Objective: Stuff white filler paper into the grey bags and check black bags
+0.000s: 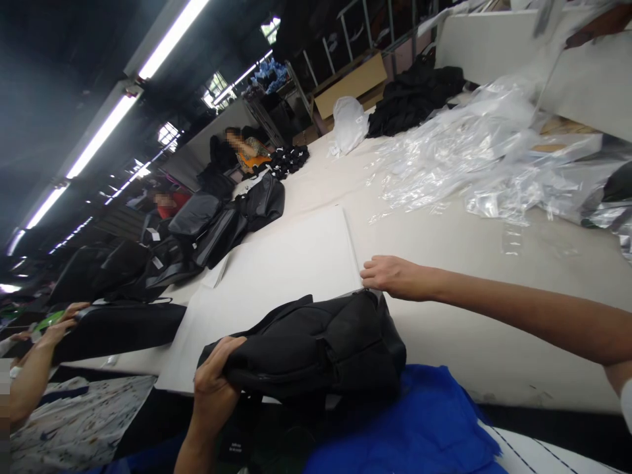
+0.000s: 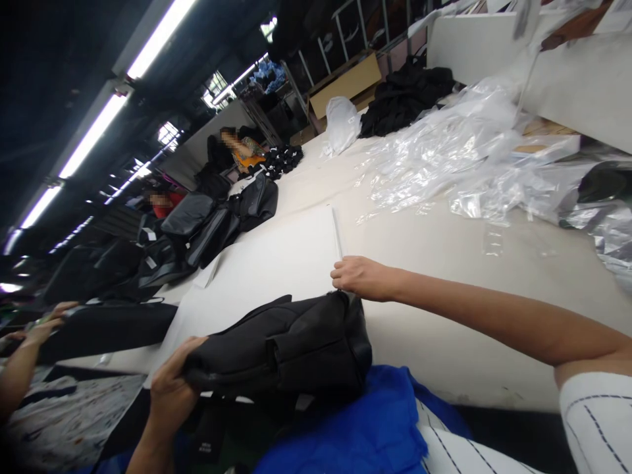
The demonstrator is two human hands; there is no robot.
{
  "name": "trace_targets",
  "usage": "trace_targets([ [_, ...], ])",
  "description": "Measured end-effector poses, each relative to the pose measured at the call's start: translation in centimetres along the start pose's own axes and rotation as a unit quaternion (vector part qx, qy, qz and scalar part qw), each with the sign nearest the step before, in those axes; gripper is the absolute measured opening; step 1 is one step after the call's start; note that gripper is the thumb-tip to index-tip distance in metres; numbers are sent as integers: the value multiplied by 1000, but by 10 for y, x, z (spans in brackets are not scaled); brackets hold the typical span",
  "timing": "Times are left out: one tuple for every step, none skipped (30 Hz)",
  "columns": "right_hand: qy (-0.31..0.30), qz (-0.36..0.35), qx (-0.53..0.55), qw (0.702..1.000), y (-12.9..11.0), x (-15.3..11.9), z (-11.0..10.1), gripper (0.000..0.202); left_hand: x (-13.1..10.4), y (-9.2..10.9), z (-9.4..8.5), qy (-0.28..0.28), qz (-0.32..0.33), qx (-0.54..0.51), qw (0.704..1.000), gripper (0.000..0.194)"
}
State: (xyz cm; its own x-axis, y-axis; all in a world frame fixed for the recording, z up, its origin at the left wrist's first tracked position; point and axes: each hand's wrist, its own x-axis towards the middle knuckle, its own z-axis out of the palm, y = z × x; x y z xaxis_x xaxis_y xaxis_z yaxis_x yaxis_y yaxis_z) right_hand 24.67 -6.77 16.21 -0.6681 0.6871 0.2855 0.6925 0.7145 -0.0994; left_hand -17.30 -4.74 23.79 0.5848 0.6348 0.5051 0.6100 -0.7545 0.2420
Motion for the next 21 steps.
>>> trace_targets([
  [20,7,-6,1000,-3,-11,3,27,2,-1,1,-5,-1,-2,1000,39],
  [38,16,-7,999,-8,-22,7,28,3,-1,2,-11,-3,-6,1000,38],
  [55,27,-7,998,-13,-32,11,28,5,-1,4,-18,-5,-12,1000,37],
  [73,41,-8,996,-20,-41,15,29,6,-1,5,-23,-4,-18,1000,36],
  [89,54,-9,995,-28,-49,19,29,8,0,7,-26,-3,-24,999,36],
  [104,69,-11,992,-37,-56,24,29,10,1,8,-28,-2,-29,999,35],
  [119,84,-13,989,-47,-61,28,29,12,2,9,-31,-3,-32,999,36],
  [135,100,-14,986,-58,-64,32,29,14,4,10,-36,-6,-36,999,37],
  [150,117,-14,982,-69,-66,37,29,16,5,11,-43,-10,-40,998,37],
  [164,136,-11,977,-79,-67,41,30,18,7,11,-51,-13,-45,998,37],
  [178,156,-5,972,-90,-67,45,31,19,9,11,-57,-16,-50,997,37],
  [192,175,2,966,-100,-66,50,31,20,10,11,-61,-18,-53,997,35],
  [206,195,12,959,-109,-65,54,30,21,11,11,-63,-21,-56,996,33],
  [218,215,23,952,-116,-63,58,29,21,12,12,-64,-26,-56,996,31],
  [227,231,34,946,-122,-61,62,27,21,12,13,-61,-34,-54,996,30],
  [232,242,46,941,-127,-59,65,26,21,11,14,-57,-44,-51,996,29],
  [233,247,57,939,-130,-57,67,24,20,10,15,-52,-55,-50,996,29],
  [228,249,70,939,-131,-56,68,23,21,10,18,-44,-67,-50,996,30],
  [217,249,84,940,-131,-55,68,22,22,9,21,-33,-78,-51,995,31],
  [205,248,99,942,-128,-55,66,21,24,9,24,-19,-88,-51,995,32],
  [194,251,117,941,-124,-56,64,20,27,10,27,-6,-97,-50,994,34],
])
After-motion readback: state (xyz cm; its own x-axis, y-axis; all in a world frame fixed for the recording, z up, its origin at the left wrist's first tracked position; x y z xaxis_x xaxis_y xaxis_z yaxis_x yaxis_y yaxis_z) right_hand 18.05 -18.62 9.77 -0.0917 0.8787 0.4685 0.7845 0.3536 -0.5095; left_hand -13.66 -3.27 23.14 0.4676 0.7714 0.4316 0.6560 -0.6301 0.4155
